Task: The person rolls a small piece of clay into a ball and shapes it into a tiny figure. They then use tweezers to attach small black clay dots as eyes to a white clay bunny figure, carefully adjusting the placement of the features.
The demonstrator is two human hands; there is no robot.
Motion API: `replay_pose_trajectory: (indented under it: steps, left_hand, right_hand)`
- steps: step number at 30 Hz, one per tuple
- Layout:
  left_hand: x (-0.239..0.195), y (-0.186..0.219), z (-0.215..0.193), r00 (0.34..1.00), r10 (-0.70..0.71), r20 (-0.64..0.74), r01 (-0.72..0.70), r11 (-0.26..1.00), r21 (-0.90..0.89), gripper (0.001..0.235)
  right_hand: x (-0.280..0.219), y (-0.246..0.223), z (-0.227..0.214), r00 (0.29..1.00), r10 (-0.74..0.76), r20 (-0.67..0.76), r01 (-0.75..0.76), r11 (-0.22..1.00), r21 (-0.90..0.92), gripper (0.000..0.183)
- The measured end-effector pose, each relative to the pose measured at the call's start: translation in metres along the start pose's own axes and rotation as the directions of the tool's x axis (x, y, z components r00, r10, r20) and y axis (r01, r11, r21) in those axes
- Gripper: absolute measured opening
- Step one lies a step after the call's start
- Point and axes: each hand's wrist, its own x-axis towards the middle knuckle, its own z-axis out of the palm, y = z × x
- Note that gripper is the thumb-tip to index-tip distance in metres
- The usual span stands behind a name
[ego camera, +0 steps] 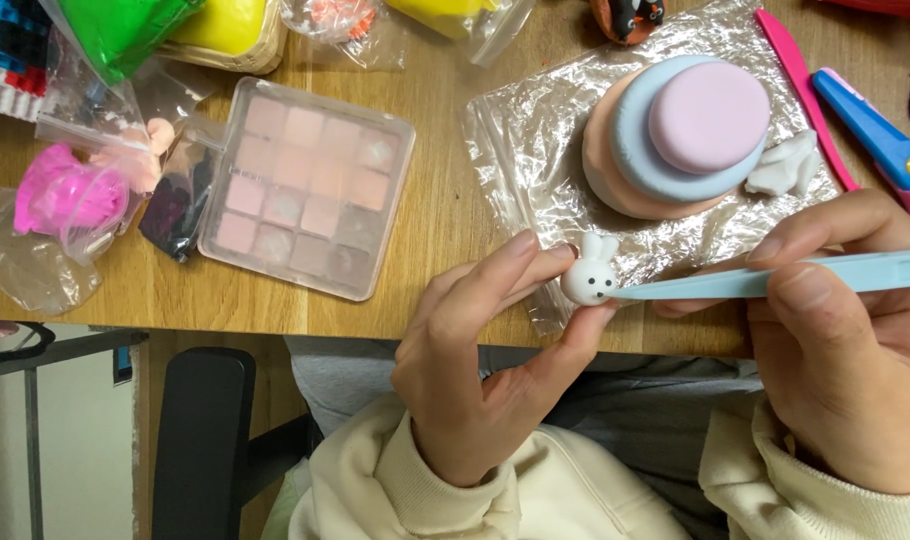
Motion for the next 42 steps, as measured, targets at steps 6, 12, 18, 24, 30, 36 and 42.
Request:
replay_pose_trajectory:
  steps: [6, 12, 18, 24, 30, 36, 42]
  left_hand:
    - [0.0, 0.0005, -0.0001, 1.0, 0.001, -0.01, -0.001, 1.0, 0.002, 0.052]
    - [-0.0001, 0.0003, -0.0001, 1.0, 0.001, -0.011, -0.001, 1.0, -0.013, 0.052]
    - [-0.001, 0.0001, 0.0002, 1.0, 0.001, -0.013, -0.001, 1.0, -0.016, 0.052]
    - [-0.0008, -0.0002, 0.0004, 1.0, 0.007, -0.018, -0.007, 1.0, -0.016, 0.052]
    - [-0.0004, 0.0002, -0.0002, 1.0, 0.006, -0.01, -0.007, 1.0, -0.015, 0.052]
    - [-0.0007, 0.0002, 0.0, 1.0, 0.006, -0.011, -0.006, 1.0, -0.02, 0.052]
    - [-0.0013, -0.0001, 0.0001, 1.0, 0.0, -0.01, 0.0, 1.0, -0.017, 0.052]
  right_hand:
    - [-0.0005, 0.0009, 0.0001, 1.0, -0.003, 0.004, 0.002, 1.0, 0.021, 0.027]
    - [-0.0014, 0.0005, -0.0012, 1.0, 0.019, -0.017, -0.019, 1.0, 0.018, 0.027]
    - [-0.0004, 0.002, 0.0001, 1.0, -0.013, -0.007, 0.013, 1.0, 0.021, 0.027]
    - [-0.0002, 0.0027, -0.0015, 1.0, -0.009, -0.004, 0.01, 1.0, 0.028, 0.026]
    - [-0.0011, 0.003, -0.0019, 1.0, 0.001, -0.014, 0.0, 0.999, 0.042, 0.027]
    - [0.0004, 0.0019, -0.0015, 1.0, -0.009, 0.009, 0.009, 0.999, 0.037, 0.027]
    - [0.0002, 0.0047, -0.0034, 1.0, -0.019, 0.008, 0.018, 0.999, 0.048, 0.026]
